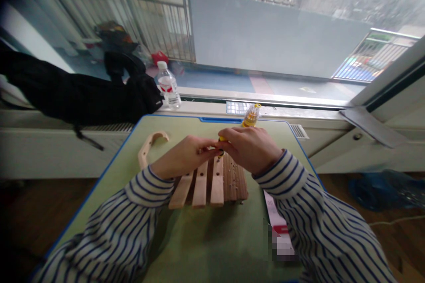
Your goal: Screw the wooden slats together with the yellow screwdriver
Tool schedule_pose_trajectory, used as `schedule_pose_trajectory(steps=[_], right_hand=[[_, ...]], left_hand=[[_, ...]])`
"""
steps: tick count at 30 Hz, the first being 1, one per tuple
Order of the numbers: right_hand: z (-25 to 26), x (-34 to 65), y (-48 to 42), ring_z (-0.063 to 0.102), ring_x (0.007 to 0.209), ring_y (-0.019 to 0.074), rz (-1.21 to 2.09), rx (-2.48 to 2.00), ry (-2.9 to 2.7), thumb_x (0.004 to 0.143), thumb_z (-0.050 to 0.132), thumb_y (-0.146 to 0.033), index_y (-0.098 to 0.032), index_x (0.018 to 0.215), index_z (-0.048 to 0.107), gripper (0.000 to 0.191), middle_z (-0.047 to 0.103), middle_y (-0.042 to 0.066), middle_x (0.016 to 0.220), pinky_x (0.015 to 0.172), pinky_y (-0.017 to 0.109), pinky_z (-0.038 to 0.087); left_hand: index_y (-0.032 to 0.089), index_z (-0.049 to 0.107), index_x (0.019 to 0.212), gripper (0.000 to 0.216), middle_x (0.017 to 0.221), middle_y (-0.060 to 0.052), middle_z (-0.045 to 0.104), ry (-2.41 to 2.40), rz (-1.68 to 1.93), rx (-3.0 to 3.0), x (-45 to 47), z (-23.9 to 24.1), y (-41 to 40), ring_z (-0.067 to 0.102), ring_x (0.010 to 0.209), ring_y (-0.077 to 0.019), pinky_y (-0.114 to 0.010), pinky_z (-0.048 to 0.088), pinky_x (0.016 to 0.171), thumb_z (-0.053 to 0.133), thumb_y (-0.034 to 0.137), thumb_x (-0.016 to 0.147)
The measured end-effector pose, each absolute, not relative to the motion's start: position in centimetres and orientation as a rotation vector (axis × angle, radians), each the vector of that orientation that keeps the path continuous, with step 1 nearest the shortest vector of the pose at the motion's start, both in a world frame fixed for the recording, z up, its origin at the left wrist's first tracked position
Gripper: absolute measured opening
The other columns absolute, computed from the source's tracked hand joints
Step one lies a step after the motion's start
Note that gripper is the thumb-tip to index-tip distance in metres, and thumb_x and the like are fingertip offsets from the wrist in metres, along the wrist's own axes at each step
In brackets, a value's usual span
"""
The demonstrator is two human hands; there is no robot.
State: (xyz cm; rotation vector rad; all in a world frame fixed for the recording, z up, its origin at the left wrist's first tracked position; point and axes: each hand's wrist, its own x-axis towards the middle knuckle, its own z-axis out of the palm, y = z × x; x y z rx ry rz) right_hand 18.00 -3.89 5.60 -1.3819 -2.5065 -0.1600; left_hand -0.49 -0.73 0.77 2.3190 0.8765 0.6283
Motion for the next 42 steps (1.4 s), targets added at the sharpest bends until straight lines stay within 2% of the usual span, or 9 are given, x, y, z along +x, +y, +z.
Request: schedule_pose_trajectory(steps=[4, 9, 16, 23, 37, 42], right_hand=[[5.81, 17.86, -3.92, 0.06, 0.066, 0.0145, -0.186, -1.386, -2.526, 0.085, 0.041, -0.043, -0.021, 0.1, 0.059, 0.032, 0.067, 0.003, 0.083, 0.054, 0.026, 0.036], [6.26, 17.46, -3.88, 0.059, 0.063, 0.0134, -0.174, -1.381, -2.56, 0.086, 0.038, -0.043, -0.02, 0.099, 0.059, 0.034, 0.067, 0.003, 0.078, 0.052, 0.025, 0.034], [6.2, 17.81, -3.83, 0.06, 0.075, 0.0145, -0.099, -1.286, -2.624, 0.085, 0.042, -0.035, -0.019, 0.119, 0.048, 0.039, 0.065, 0.006, 0.094, 0.062, 0.027, 0.04], [6.42, 17.82, -3.91, 0.06, 0.071, 0.0138, -0.132, -1.263, -2.644, 0.085, 0.041, -0.031, -0.02, 0.107, 0.058, 0.03, 0.067, 0.006, 0.09, 0.058, 0.026, 0.039], [5.86, 17.95, -3.97, 0.059, 0.068, 0.0143, -0.169, -1.336, -2.565, 0.087, 0.037, -0.041, -0.019, 0.101, 0.059, 0.034, 0.066, 0.005, 0.087, 0.056, 0.026, 0.037], [5.78, 17.92, -4.07, 0.058, 0.067, 0.0136, -0.146, -1.344, -2.544, 0.087, 0.037, -0.042, -0.019, 0.099, 0.059, 0.034, 0.065, 0.005, 0.086, 0.056, 0.026, 0.037]], left_hand=[[0.022, 0.063, 0.103, 0.03, 0.073, 0.0, 0.065, 0.915, 0.653, 2.294, -0.4, 0.82, -0.77, 0.054, 0.06, -0.0098, -0.021, 0.038, 0.057, 0.048, 0.039, 0.082], [0.02, 0.065, 0.096, 0.031, 0.075, -0.001, 0.065, 0.928, 0.663, 2.246, -0.33, 0.5, -0.68, 0.053, 0.06, -0.01, -0.021, 0.037, 0.056, 0.05, 0.042, 0.08], [0.019, 0.067, 0.093, 0.029, 0.074, -0.002, 0.066, 0.923, 0.672, 2.275, -0.56, 0.41, -0.74, 0.056, 0.065, -0.0117, -0.022, 0.038, 0.059, 0.049, 0.038, 0.082], [0.017, 0.067, 0.09, 0.028, 0.075, -0.003, 0.067, 0.922, 0.665, 2.281, -0.53, 0.42, -0.83, 0.057, 0.067, -0.0123, -0.022, 0.04, 0.062, 0.05, 0.037, 0.081], [0.017, 0.063, 0.1, 0.029, 0.083, -0.003, 0.066, 0.83, 0.641, 2.303, -0.45, 0.41, -0.81, 0.057, 0.074, -0.0127, -0.023, 0.041, 0.069, 0.044, 0.033, 0.086], [0.018, 0.061, 0.1, 0.027, 0.082, -0.002, 0.064, 0.792, 0.622, 2.321, -0.5, 0.66, -0.78, 0.056, 0.072, -0.0119, -0.022, 0.04, 0.066, 0.041, 0.03, 0.087]])
